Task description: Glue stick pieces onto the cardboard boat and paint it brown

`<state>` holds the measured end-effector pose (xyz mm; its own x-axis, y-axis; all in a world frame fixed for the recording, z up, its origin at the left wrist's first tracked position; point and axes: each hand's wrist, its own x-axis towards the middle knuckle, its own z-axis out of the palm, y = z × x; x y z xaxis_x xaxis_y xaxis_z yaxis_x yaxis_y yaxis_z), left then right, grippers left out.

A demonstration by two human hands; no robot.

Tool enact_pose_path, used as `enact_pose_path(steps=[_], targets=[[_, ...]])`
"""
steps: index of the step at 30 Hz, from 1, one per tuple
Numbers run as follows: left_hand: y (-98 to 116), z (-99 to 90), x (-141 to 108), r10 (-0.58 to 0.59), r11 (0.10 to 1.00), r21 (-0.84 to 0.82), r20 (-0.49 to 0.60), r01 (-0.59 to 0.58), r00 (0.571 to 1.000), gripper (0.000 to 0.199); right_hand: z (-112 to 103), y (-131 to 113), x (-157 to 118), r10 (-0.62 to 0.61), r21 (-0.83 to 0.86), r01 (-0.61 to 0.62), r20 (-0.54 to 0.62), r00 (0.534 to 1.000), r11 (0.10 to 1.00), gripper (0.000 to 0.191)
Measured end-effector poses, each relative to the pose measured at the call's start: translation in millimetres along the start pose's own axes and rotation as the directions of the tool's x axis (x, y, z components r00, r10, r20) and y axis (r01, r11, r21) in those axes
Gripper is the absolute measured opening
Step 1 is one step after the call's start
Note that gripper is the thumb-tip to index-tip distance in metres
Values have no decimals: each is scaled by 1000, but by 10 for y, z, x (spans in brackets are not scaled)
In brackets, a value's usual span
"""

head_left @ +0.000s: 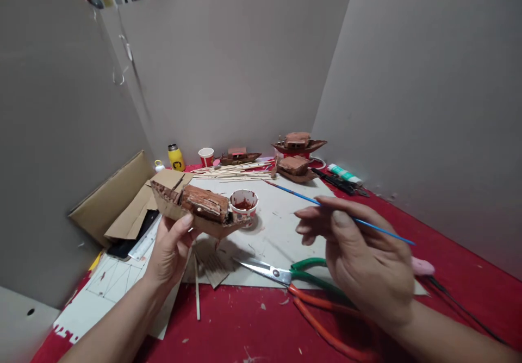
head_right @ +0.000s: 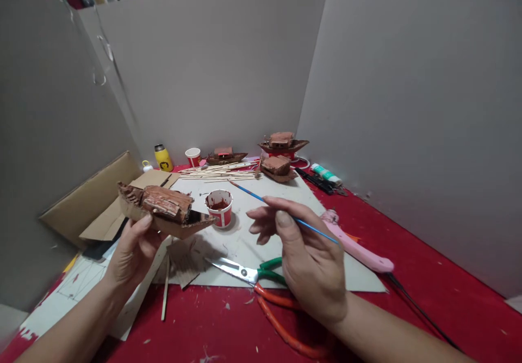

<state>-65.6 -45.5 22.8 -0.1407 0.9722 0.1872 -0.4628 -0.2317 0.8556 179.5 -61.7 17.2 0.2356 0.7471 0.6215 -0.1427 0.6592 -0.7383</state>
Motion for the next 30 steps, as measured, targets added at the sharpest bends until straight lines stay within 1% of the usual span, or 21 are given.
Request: enact_pose_path(steps=[2,3,5,7,10,12,15,17,20,22,27,30], targets=[[35,36,-32,50,999,-1,-10,-50,999,59,21,33,25,87,4,-87,26,996,996,19],[52,60,-56,74,997,-3,-17,-74,997,59,30,50,32,138,18,-139,58,989,990,25],[84,124,-119,117,993,-1,-31,-117,993,59,53,76,33,243,68,-254,142,960,965,43],[108,209,-195,158,987,8,-35,-158,987,58,84,84,13,324,128,-360,234,917,924,61],[115,369,-312,239,971,6,-39,-239,970,64,137,59,-51,372,215,-460,349,860,862,83],[90,482,-378,252,968,10,-25,-252,967,65,167,25,-101,373,284,-502,403,836,817,90],[8,643,-445,237,970,44,27,-238,971,60,190,-32,-145,344,395,-529,449,824,751,87],[-61,741,-470,224,973,49,71,-227,972,54,193,-63,-139,312,453,-511,445,840,731,84],[-147,867,-487,188,980,46,117,-195,975,50,187,-90,-91,277,486,-449,386,880,750,78],[-179,930,-492,169,983,49,126,-176,978,49,177,-97,-50,266,478,-419,355,896,772,73],[-151,991,-513,162,984,59,125,-171,979,56,136,-112,25,257,469,-391,325,910,792,64],[-85,979,-544,98,988,100,200,-120,975,57,111,-122,60,242,492,-376,314,918,786,59]])
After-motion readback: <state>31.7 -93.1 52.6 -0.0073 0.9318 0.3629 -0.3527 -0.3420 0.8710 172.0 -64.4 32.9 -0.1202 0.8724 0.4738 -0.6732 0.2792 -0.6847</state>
